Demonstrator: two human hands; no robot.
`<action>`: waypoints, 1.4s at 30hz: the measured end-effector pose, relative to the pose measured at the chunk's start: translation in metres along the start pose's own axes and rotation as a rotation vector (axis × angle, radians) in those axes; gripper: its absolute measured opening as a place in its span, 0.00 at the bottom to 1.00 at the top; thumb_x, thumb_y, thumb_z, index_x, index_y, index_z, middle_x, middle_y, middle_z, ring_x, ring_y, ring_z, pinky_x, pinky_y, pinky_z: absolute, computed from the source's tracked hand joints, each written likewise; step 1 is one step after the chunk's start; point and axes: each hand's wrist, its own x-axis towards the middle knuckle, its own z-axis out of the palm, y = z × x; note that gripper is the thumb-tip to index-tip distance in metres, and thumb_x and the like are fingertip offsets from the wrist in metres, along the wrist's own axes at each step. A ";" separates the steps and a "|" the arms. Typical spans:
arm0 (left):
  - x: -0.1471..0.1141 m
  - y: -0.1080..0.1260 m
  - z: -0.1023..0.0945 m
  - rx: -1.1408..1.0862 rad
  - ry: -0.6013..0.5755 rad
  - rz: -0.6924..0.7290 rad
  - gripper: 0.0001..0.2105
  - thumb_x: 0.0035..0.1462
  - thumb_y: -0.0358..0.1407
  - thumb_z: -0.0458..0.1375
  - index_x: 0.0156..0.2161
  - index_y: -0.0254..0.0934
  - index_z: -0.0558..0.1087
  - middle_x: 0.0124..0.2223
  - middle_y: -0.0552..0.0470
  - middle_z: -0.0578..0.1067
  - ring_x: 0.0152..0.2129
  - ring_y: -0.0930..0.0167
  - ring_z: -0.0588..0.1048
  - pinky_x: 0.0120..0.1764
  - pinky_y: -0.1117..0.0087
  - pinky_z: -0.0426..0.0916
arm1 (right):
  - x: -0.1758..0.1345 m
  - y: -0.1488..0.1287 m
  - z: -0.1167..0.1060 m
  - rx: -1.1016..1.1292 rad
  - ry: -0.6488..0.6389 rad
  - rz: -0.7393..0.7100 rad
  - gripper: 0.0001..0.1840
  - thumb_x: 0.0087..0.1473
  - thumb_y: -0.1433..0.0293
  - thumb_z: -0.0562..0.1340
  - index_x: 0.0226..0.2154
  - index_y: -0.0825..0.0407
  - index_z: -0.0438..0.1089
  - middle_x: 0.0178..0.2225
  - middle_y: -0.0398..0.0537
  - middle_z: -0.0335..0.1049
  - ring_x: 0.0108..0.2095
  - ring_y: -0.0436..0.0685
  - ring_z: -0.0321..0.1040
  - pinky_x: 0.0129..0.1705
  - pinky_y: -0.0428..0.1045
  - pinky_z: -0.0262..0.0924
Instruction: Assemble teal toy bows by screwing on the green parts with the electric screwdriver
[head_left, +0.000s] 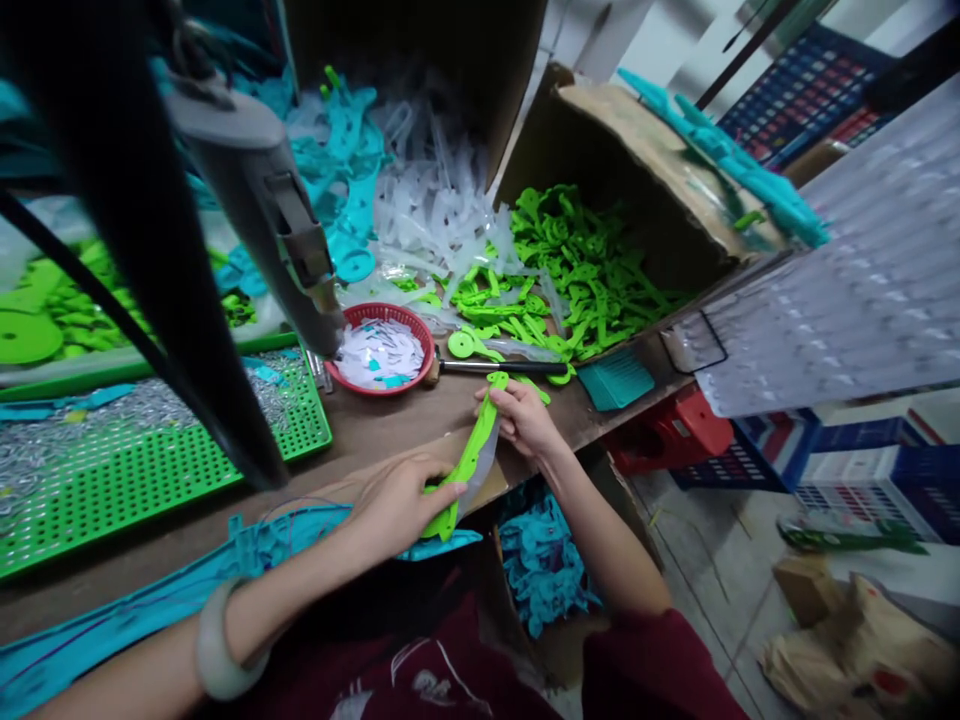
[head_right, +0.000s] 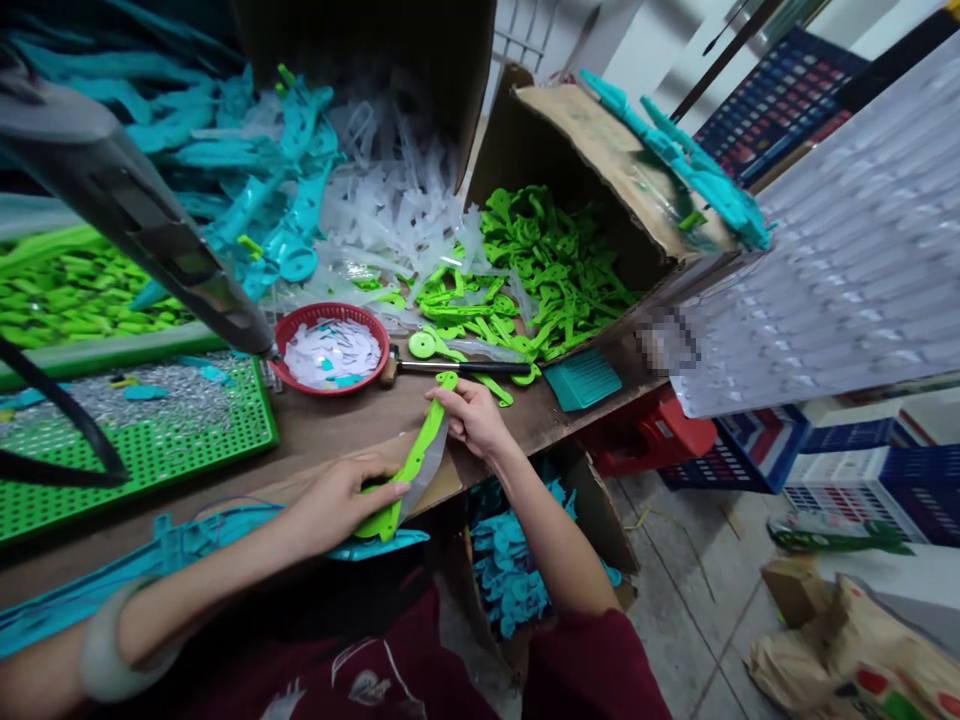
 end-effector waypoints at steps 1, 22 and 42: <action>0.001 0.000 0.000 -0.014 0.000 -0.006 0.16 0.61 0.49 0.55 0.42 0.44 0.81 0.40 0.50 0.82 0.38 0.62 0.78 0.44 0.64 0.70 | 0.000 -0.001 -0.001 -0.003 0.006 0.001 0.25 0.40 0.51 0.72 0.31 0.56 0.74 0.17 0.38 0.66 0.11 0.40 0.46 0.11 0.39 0.40; 0.009 0.018 0.002 0.070 0.130 -0.018 0.13 0.61 0.43 0.57 0.45 0.41 0.79 0.43 0.48 0.81 0.39 0.61 0.78 0.42 0.65 0.69 | -0.019 0.007 0.003 -0.316 -0.064 0.141 0.16 0.51 0.55 0.67 0.27 0.50 0.67 0.12 0.34 0.57 0.10 0.44 0.49 0.11 0.40 0.44; -0.050 -0.109 -0.183 0.909 0.270 0.715 0.14 0.70 0.35 0.48 0.49 0.35 0.76 0.51 0.42 0.77 0.48 0.65 0.74 0.51 0.62 0.67 | 0.045 -0.046 0.217 -0.011 0.296 -0.770 0.20 0.52 0.60 0.68 0.40 0.48 0.60 0.32 0.38 0.72 0.31 0.52 0.72 0.39 0.51 0.68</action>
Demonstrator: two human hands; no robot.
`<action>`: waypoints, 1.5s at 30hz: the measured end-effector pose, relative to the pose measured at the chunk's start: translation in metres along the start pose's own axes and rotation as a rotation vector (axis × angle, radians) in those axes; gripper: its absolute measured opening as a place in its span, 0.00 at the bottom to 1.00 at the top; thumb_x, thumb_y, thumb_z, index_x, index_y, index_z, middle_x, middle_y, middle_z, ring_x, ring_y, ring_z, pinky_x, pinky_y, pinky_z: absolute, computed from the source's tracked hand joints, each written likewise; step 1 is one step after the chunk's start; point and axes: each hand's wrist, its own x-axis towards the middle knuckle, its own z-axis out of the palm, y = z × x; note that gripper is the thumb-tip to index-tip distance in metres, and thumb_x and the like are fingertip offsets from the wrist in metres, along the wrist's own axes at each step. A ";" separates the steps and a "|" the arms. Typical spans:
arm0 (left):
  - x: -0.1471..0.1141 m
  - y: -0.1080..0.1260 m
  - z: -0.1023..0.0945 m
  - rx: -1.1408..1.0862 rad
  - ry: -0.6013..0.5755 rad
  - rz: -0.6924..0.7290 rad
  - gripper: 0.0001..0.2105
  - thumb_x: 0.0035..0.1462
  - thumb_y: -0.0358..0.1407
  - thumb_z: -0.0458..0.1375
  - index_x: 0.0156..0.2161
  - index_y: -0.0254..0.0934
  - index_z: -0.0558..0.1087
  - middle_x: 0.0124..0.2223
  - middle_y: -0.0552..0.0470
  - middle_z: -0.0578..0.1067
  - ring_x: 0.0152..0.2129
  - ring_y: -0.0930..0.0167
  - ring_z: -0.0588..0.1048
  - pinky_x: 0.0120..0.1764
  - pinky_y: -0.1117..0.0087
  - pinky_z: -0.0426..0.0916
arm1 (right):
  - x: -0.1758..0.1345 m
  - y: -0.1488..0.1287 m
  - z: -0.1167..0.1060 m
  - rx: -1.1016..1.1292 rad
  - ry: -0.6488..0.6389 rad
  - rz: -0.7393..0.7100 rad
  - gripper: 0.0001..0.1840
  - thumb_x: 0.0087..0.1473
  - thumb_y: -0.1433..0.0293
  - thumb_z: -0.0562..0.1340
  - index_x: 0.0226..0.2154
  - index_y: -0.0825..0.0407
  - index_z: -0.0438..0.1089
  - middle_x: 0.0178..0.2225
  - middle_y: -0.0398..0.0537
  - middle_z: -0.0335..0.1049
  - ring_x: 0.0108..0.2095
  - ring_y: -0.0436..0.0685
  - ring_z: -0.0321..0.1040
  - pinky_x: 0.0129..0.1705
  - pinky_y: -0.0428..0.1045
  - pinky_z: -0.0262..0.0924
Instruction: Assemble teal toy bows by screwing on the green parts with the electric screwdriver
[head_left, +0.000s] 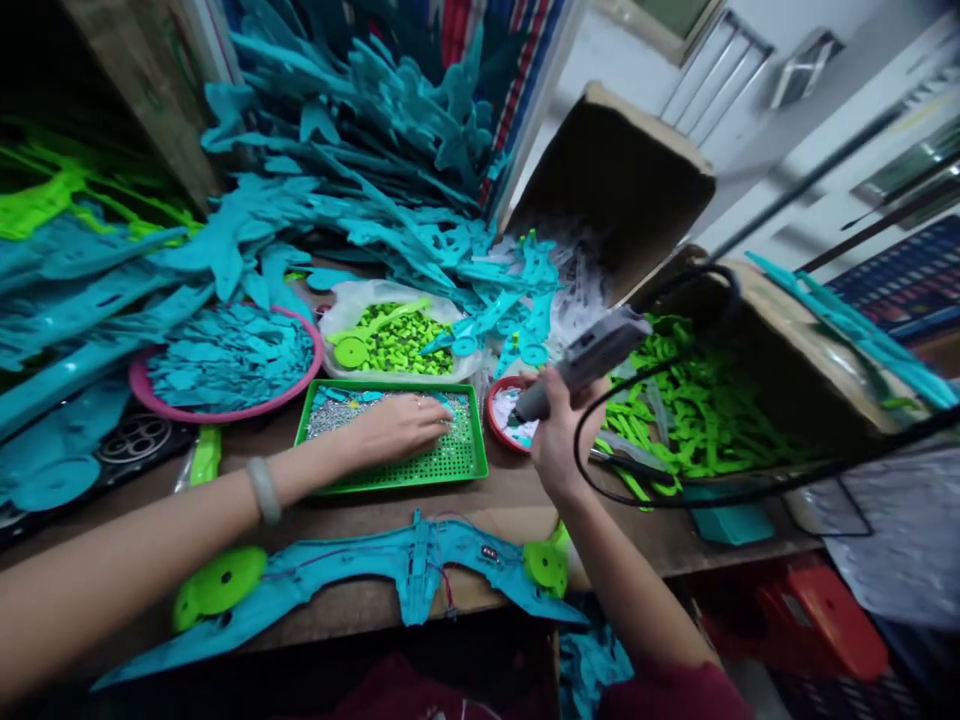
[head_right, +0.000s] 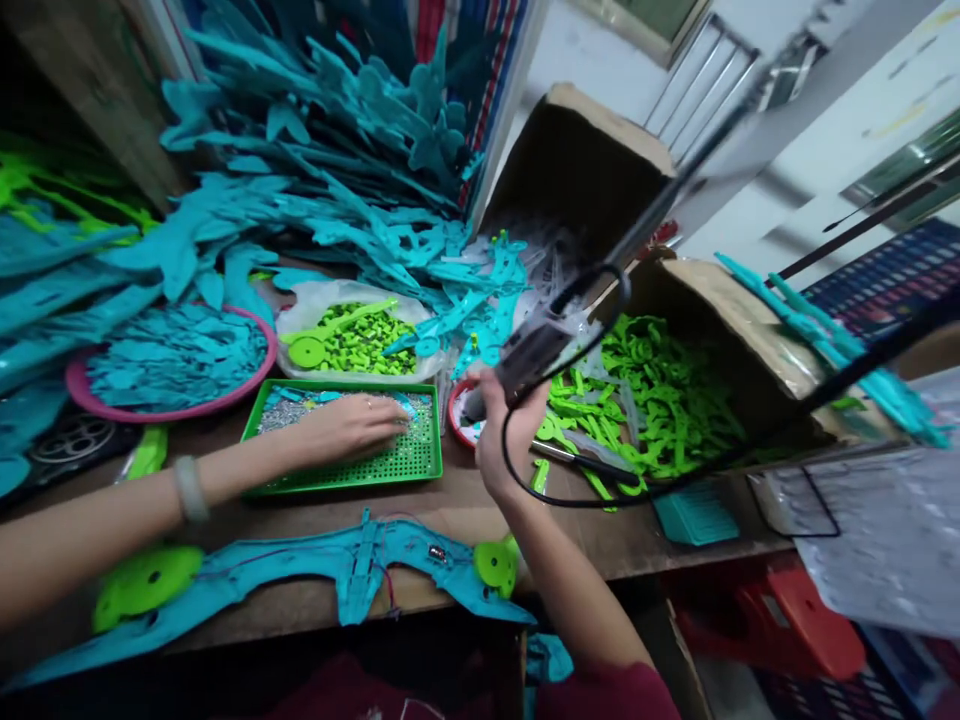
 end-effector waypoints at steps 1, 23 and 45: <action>-0.002 0.001 0.000 -0.016 -0.012 0.056 0.15 0.70 0.37 0.49 0.53 0.37 0.74 0.56 0.43 0.76 0.53 0.65 0.72 0.55 0.61 0.65 | -0.001 0.000 -0.005 0.011 -0.009 0.016 0.17 0.55 0.59 0.65 0.40 0.47 0.60 0.31 0.38 0.72 0.30 0.52 0.71 0.40 0.52 0.68; -0.008 0.188 -0.014 0.284 0.199 -0.202 0.13 0.64 0.38 0.54 0.44 0.36 0.80 0.46 0.48 0.81 0.47 0.62 0.75 0.53 0.58 0.62 | -0.043 0.057 0.017 0.265 -0.458 0.174 0.20 0.54 0.58 0.64 0.46 0.45 0.59 0.22 0.32 0.62 0.16 0.48 0.61 0.20 0.47 0.61; 0.023 0.210 0.066 0.098 0.178 -0.275 0.16 0.65 0.34 0.52 0.54 0.32 0.74 0.61 0.42 0.71 0.57 0.61 0.71 0.55 0.59 0.69 | -0.049 0.059 0.026 0.143 -0.403 0.174 0.18 0.55 0.57 0.64 0.43 0.46 0.61 0.21 0.31 0.63 0.17 0.47 0.63 0.24 0.48 0.63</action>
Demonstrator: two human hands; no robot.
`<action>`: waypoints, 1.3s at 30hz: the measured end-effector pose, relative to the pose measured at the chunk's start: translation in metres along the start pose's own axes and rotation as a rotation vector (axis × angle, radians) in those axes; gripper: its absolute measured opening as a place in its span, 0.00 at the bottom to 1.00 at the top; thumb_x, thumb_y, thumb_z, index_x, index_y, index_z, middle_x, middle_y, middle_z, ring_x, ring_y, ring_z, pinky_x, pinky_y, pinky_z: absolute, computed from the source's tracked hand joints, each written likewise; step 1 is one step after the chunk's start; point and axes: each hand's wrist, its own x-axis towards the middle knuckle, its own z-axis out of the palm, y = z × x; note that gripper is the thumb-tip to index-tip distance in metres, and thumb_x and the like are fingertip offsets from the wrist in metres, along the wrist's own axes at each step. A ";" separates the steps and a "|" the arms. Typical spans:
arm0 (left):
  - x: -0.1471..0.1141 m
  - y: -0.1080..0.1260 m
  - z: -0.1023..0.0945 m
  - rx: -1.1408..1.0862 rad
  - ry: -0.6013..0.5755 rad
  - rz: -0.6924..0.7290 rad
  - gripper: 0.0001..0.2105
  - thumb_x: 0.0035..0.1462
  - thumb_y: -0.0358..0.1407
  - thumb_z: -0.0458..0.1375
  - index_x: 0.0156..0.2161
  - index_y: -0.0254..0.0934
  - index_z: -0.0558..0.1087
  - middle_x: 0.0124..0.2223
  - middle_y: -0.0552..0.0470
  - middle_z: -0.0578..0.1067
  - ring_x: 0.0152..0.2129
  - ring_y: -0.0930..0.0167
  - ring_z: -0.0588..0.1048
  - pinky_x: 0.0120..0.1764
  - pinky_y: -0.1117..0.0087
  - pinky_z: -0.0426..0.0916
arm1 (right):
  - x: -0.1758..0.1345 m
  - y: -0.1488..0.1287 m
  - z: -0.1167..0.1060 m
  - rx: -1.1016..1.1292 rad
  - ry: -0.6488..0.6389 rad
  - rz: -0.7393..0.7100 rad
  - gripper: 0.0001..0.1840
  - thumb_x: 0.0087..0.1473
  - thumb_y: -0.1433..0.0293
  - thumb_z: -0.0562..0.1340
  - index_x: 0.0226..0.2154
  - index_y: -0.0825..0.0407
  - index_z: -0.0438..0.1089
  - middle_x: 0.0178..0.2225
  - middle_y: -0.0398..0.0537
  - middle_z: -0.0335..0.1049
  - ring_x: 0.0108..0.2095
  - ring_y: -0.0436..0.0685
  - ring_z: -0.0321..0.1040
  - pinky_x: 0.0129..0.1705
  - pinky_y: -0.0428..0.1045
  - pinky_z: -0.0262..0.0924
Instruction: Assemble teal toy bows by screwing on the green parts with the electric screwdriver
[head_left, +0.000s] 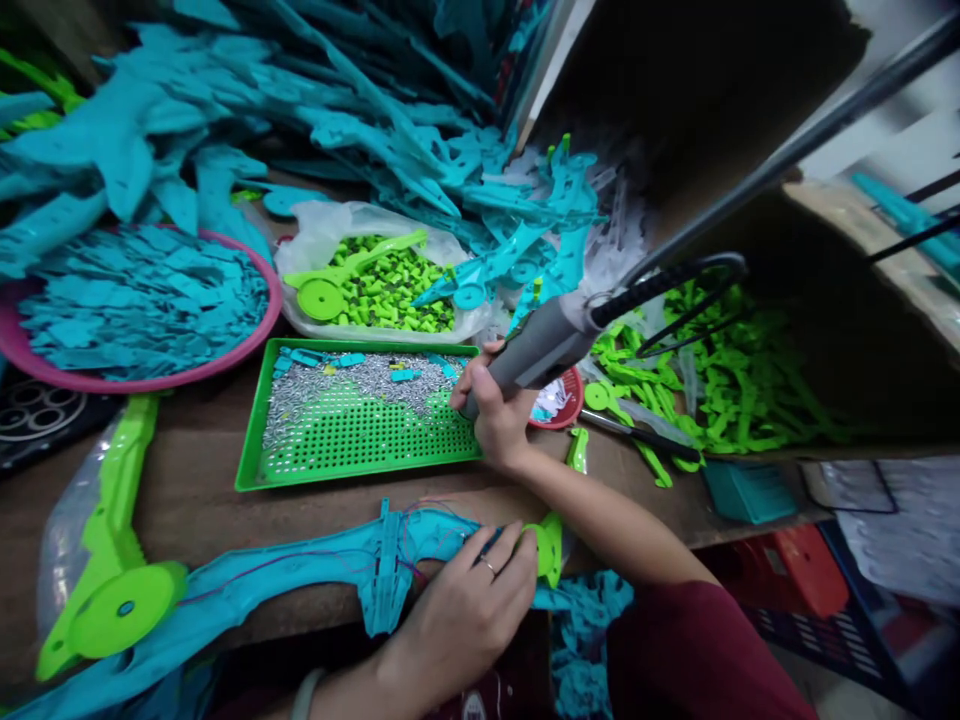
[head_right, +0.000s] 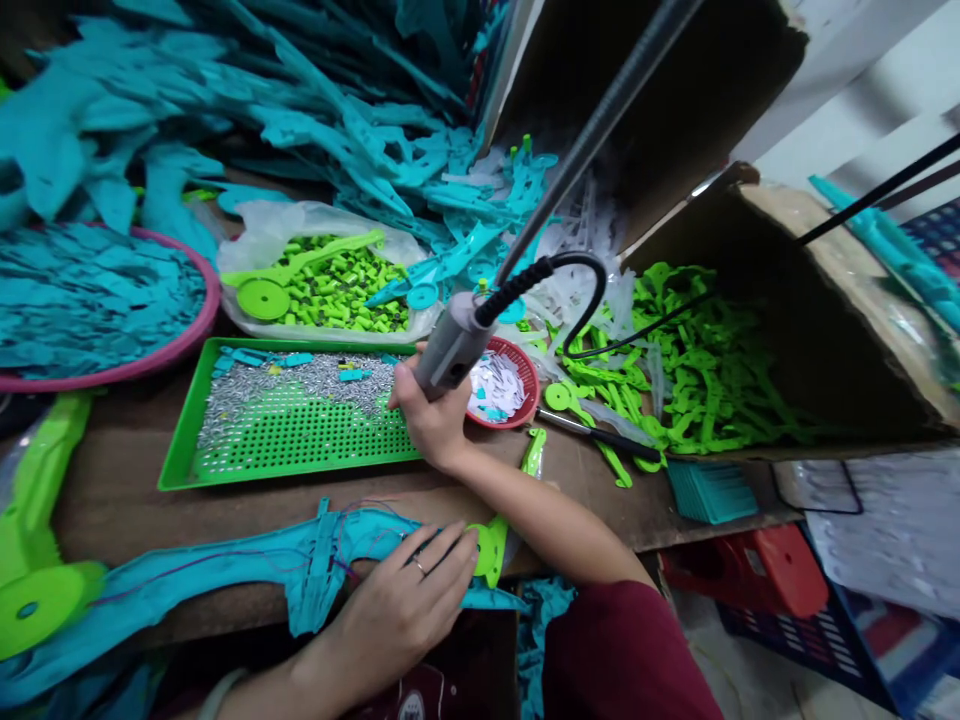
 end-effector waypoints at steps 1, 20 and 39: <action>-0.001 0.000 0.001 0.005 -0.001 0.001 0.16 0.65 0.33 0.51 0.55 0.32 0.73 0.62 0.41 0.71 0.59 0.60 0.69 0.56 0.59 0.68 | 0.001 -0.006 0.000 -0.010 0.013 0.004 0.19 0.54 0.57 0.64 0.43 0.46 0.61 0.21 0.31 0.63 0.17 0.47 0.63 0.24 0.48 0.63; -0.009 -0.002 0.013 -0.134 0.162 -0.015 0.21 0.62 0.24 0.46 0.55 0.25 0.75 0.60 0.37 0.73 0.58 0.57 0.71 0.63 0.56 0.54 | -0.003 -0.038 -0.163 -0.222 0.509 -0.216 0.16 0.54 0.62 0.63 0.43 0.48 0.61 0.20 0.31 0.62 0.15 0.48 0.61 0.19 0.45 0.60; 0.003 0.010 0.000 0.012 0.021 -0.069 0.20 0.63 0.26 0.47 0.55 0.31 0.74 0.59 0.44 0.75 0.51 0.60 0.75 0.52 0.58 0.67 | 0.004 -0.067 -0.048 0.082 -0.018 -0.068 0.20 0.51 0.54 0.63 0.43 0.44 0.62 0.20 0.32 0.60 0.14 0.49 0.60 0.19 0.49 0.63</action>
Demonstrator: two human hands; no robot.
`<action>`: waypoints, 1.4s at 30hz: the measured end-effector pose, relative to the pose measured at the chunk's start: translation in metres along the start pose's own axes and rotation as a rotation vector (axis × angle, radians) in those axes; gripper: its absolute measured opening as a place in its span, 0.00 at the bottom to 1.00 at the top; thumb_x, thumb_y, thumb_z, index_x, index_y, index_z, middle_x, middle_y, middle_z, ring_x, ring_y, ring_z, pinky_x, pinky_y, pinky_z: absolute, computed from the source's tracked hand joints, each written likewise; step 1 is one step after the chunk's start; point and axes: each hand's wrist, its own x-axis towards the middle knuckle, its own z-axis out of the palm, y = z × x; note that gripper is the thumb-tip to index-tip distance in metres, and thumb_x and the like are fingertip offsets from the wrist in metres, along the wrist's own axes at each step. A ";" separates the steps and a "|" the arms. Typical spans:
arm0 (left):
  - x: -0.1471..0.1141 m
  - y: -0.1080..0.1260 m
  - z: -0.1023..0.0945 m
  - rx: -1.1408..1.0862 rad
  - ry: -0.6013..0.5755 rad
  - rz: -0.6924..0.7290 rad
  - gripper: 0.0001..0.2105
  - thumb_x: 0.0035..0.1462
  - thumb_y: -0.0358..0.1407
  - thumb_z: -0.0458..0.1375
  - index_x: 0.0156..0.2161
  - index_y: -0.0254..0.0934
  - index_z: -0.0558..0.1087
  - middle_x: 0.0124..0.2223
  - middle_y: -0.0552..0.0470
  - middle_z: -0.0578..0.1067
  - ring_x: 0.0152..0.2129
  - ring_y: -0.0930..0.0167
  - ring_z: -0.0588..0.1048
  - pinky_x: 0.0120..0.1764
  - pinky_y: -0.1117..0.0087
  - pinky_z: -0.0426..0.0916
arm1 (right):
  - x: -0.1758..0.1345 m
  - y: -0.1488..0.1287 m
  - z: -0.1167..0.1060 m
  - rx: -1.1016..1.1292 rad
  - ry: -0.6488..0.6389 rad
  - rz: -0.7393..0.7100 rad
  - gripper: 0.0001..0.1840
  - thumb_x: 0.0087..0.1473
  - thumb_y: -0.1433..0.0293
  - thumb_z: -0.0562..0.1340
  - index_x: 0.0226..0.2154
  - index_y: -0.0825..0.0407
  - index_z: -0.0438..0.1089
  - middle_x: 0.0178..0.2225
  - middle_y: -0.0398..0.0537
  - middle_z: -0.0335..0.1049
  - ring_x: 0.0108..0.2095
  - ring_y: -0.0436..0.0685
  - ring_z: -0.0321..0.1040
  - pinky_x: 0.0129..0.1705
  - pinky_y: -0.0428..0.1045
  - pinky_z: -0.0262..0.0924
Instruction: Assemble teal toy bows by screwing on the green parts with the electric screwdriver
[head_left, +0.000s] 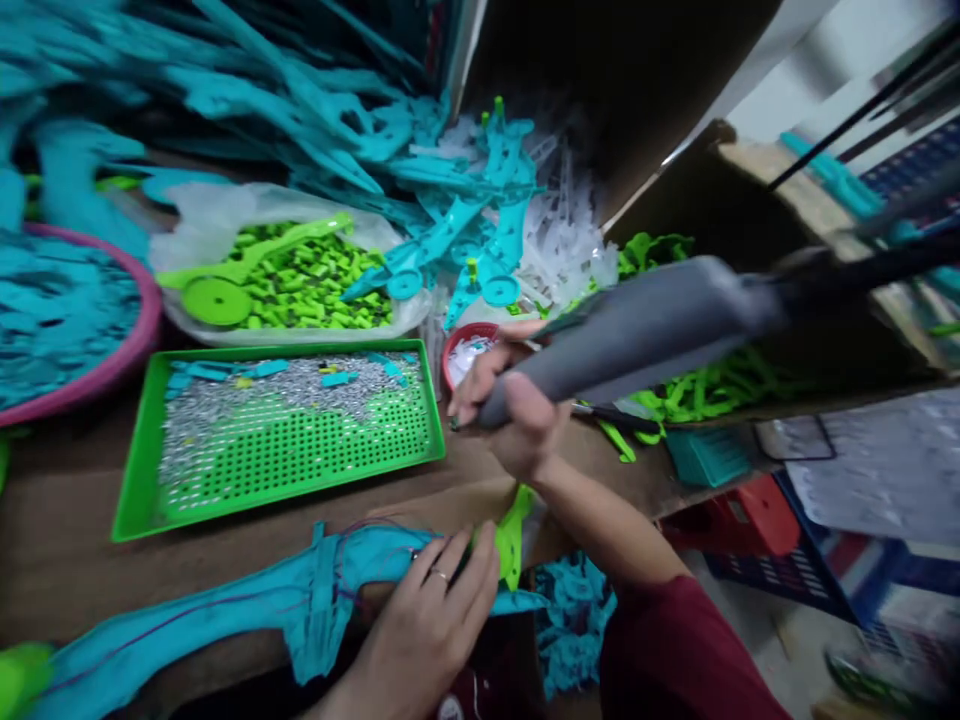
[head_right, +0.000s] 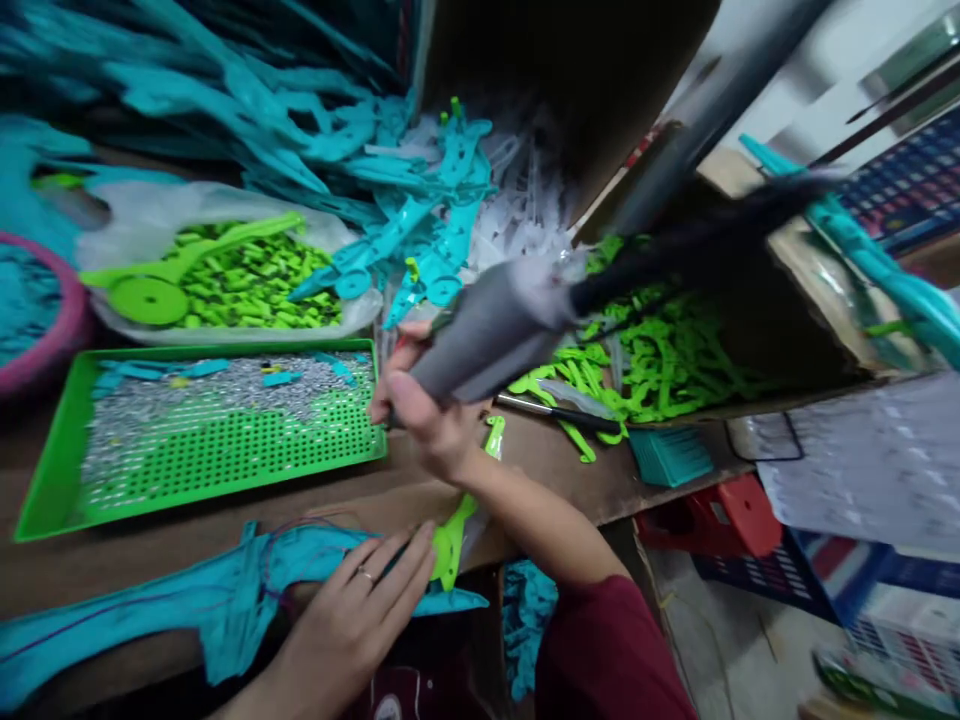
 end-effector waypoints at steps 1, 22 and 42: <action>0.001 0.001 -0.001 0.004 -0.005 -0.015 0.19 0.63 0.28 0.49 0.55 0.32 0.74 0.58 0.44 0.75 0.50 0.61 0.75 0.51 0.58 0.68 | -0.002 0.010 0.010 0.024 -0.044 0.040 0.20 0.51 0.54 0.64 0.43 0.45 0.62 0.20 0.32 0.61 0.15 0.48 0.61 0.20 0.48 0.64; 0.028 -0.115 -0.087 0.322 0.040 -0.529 0.17 0.61 0.21 0.48 0.51 0.21 0.73 0.54 0.28 0.74 0.49 0.51 0.74 0.46 0.49 0.70 | -0.006 0.023 0.046 0.081 -0.106 -0.094 0.17 0.53 0.56 0.63 0.43 0.41 0.61 0.21 0.32 0.61 0.14 0.49 0.60 0.17 0.48 0.62; 0.005 0.000 -0.006 0.142 -0.048 0.061 0.21 0.65 0.32 0.48 0.59 0.27 0.71 0.62 0.41 0.71 0.60 0.61 0.68 0.66 0.56 0.51 | -0.012 0.058 0.037 0.020 -0.091 0.074 0.19 0.54 0.58 0.65 0.44 0.46 0.62 0.22 0.32 0.62 0.16 0.47 0.61 0.20 0.46 0.62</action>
